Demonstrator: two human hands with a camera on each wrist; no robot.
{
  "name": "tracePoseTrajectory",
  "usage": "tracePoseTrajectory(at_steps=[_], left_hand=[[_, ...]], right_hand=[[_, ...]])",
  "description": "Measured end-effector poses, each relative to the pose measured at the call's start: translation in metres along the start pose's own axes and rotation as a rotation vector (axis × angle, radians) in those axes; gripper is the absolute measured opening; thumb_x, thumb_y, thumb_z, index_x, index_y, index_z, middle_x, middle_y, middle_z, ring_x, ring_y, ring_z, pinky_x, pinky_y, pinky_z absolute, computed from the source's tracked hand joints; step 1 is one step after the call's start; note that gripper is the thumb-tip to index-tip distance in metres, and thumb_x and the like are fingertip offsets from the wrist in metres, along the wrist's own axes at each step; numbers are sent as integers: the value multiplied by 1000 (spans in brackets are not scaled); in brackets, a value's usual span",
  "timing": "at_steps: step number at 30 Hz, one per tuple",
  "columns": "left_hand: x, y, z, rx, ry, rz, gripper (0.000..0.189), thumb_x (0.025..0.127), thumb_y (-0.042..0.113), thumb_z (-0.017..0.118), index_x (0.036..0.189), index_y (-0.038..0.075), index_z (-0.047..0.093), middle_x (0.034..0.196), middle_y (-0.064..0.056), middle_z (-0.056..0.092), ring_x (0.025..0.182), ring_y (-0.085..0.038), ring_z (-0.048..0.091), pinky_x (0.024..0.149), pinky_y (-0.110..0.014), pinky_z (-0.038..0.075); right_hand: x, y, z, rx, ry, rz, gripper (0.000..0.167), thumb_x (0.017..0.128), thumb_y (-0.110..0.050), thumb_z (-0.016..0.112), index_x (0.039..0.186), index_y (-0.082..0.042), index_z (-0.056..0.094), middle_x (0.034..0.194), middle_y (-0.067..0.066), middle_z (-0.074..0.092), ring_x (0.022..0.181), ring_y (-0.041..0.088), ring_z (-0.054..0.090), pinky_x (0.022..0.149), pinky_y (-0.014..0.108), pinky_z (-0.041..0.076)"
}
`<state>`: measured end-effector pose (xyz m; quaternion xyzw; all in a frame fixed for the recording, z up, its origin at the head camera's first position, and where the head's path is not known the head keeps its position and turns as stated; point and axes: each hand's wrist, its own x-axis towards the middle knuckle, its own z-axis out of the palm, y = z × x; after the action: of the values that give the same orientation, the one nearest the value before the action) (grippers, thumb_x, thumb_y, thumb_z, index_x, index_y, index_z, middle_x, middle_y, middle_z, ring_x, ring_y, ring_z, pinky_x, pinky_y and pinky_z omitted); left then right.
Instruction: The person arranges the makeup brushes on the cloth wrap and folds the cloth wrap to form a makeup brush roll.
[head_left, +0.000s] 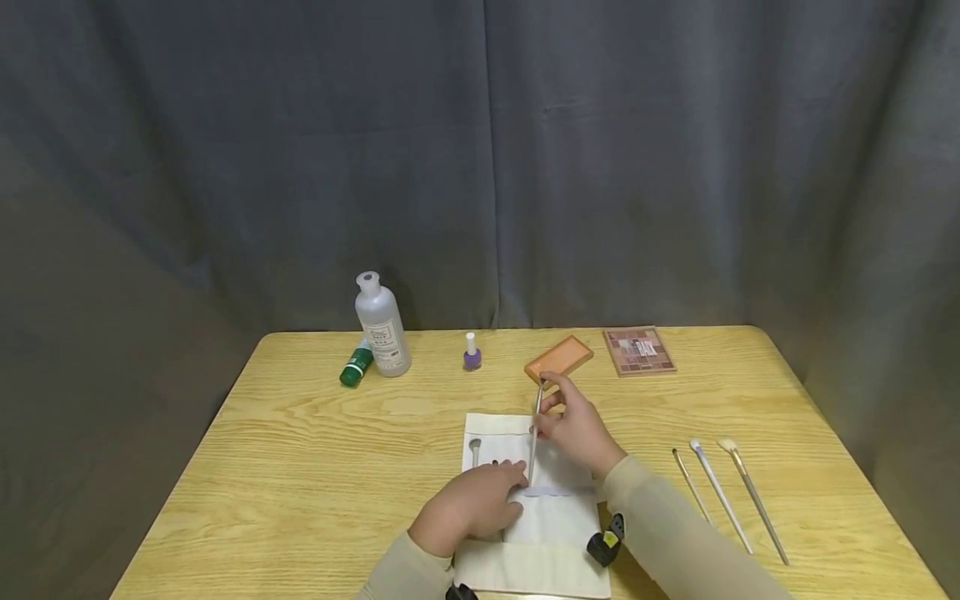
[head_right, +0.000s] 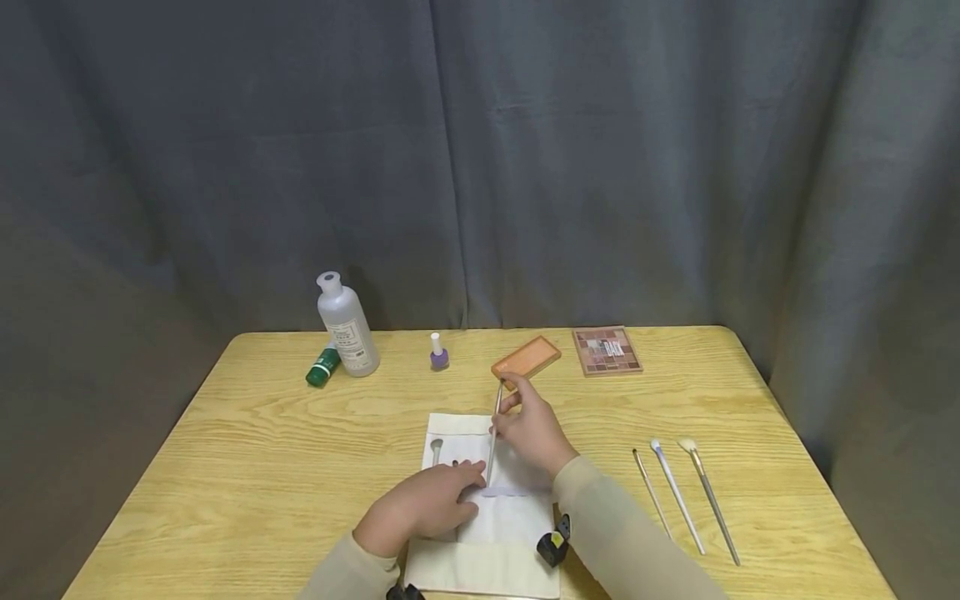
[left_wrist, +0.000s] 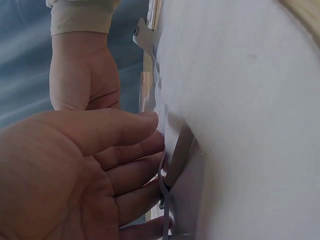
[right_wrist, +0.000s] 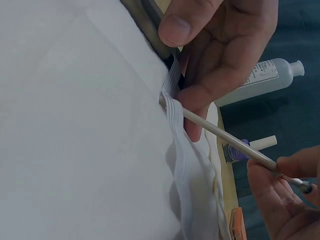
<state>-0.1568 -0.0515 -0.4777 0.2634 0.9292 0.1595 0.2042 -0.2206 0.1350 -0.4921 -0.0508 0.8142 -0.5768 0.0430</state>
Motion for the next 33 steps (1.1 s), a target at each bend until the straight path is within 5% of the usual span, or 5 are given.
tracePoseTrajectory(at_steps=[19,33], left_hand=[[2,0,1,19,47,38,28,91,22,63,119,18,63,124,-5,69,123,-20,60,101,-35,49],[2,2,2,9,31,-1,39,92,25,64,129,15,60,137,-8,62,135,-26,52,109,-40,43]], right_hand=[[-15,5,7,-90,-126,84,65,84,3,71,142,1,43,81,7,59,64,17,59,59,29,50],[-30,1,9,-232,-237,90,54,78,9,64,130,2,51,74,5,59,60,13,53,54,27,42]])
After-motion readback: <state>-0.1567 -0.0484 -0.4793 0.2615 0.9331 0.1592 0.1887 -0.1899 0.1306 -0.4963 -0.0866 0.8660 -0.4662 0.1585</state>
